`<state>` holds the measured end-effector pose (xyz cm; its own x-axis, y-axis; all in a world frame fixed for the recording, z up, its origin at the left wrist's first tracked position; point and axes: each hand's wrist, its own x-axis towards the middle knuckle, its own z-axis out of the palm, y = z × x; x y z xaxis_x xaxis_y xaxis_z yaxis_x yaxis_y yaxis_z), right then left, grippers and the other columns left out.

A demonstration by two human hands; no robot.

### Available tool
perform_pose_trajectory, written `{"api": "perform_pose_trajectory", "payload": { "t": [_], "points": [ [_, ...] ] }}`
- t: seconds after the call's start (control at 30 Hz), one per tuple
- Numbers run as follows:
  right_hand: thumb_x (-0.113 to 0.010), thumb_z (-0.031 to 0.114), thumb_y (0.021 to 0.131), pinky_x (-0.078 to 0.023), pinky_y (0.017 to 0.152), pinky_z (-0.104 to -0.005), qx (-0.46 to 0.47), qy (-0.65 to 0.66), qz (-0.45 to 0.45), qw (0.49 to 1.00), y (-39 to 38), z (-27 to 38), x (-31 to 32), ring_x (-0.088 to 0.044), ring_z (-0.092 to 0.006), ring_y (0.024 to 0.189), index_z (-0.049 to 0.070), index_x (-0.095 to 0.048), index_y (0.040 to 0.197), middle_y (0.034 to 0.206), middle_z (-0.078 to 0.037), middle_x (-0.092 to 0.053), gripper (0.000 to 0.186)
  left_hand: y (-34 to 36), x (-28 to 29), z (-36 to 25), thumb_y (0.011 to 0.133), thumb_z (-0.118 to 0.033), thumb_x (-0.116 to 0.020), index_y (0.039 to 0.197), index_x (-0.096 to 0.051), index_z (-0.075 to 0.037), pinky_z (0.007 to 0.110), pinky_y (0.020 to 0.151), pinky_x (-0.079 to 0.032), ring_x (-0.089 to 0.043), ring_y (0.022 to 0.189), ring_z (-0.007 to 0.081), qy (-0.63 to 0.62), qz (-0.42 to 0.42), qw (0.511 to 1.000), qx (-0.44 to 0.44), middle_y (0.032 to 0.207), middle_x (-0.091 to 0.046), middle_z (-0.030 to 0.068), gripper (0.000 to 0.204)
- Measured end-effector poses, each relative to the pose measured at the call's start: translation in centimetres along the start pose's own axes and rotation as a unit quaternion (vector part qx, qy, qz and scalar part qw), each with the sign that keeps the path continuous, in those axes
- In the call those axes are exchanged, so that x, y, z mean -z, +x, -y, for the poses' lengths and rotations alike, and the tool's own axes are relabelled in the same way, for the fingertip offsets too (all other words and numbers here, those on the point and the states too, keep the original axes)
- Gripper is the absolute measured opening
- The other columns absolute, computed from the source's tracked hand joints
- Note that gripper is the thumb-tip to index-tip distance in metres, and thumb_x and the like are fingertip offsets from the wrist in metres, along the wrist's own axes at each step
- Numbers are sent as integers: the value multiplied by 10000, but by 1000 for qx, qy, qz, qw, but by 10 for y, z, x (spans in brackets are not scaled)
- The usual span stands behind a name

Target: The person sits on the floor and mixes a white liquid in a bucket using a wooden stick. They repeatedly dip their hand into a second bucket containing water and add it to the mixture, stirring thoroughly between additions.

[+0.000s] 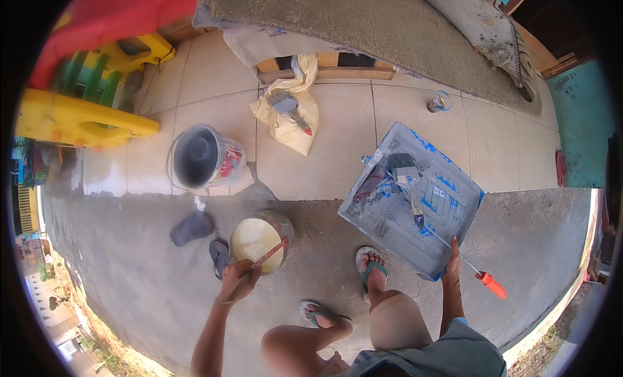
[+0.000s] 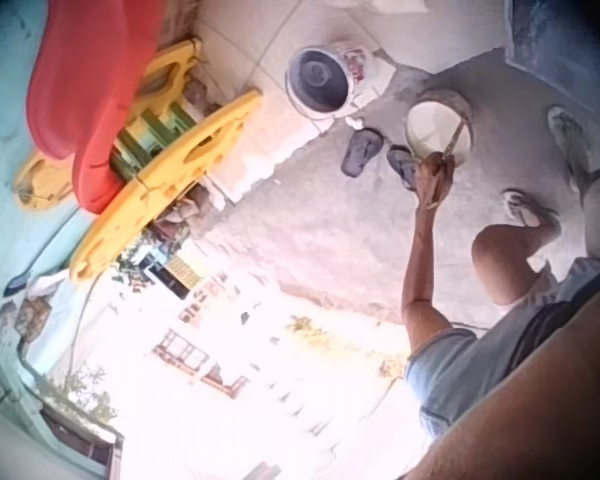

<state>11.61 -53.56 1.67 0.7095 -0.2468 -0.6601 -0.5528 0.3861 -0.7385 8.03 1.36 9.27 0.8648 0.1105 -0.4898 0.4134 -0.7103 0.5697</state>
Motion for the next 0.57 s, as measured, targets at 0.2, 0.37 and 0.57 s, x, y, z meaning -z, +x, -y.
{"api": "perform_pose_trajectory", "payload": {
  "t": [0.2, 0.37, 0.57],
  "points": [
    [-527, 573, 911, -294, 1119, -424, -9, -7, -101, 995, -143, 76, 89, -351, -291, 1362, 13, -241, 1498, 1505, -134, -328, 860, -40, -11, 2, 859, -215, -666, 720, -625, -29, 358, 520, -467, -629, 536, 270, -31, -42, 999, 3, 609, -626, 137, 236],
    [-469, 555, 941, -261, 1132, -429, 18, -67, -270, 960, -268, 153, 122, -304, -295, 1383, 28, -241, 1505, 1522, -134, -279, 806, -104, 10, -73, 898, -180, -635, 719, -624, -12, 315, 510, -453, -632, 550, 151, -99, -50, 993, 33, 634, -663, 101, 246],
    [-412, 490, 969, -227, 1149, -480, 56, -61, -329, 941, -392, 238, 167, -186, -332, 1436, 117, -252, 1518, 1561, -140, -179, 683, -197, 44, -174, 903, -187, -641, 733, -609, -8, 310, 515, -452, -603, 546, 133, -138, -61, 988, -27, 642, -654, 103, 249]
  ]
}}
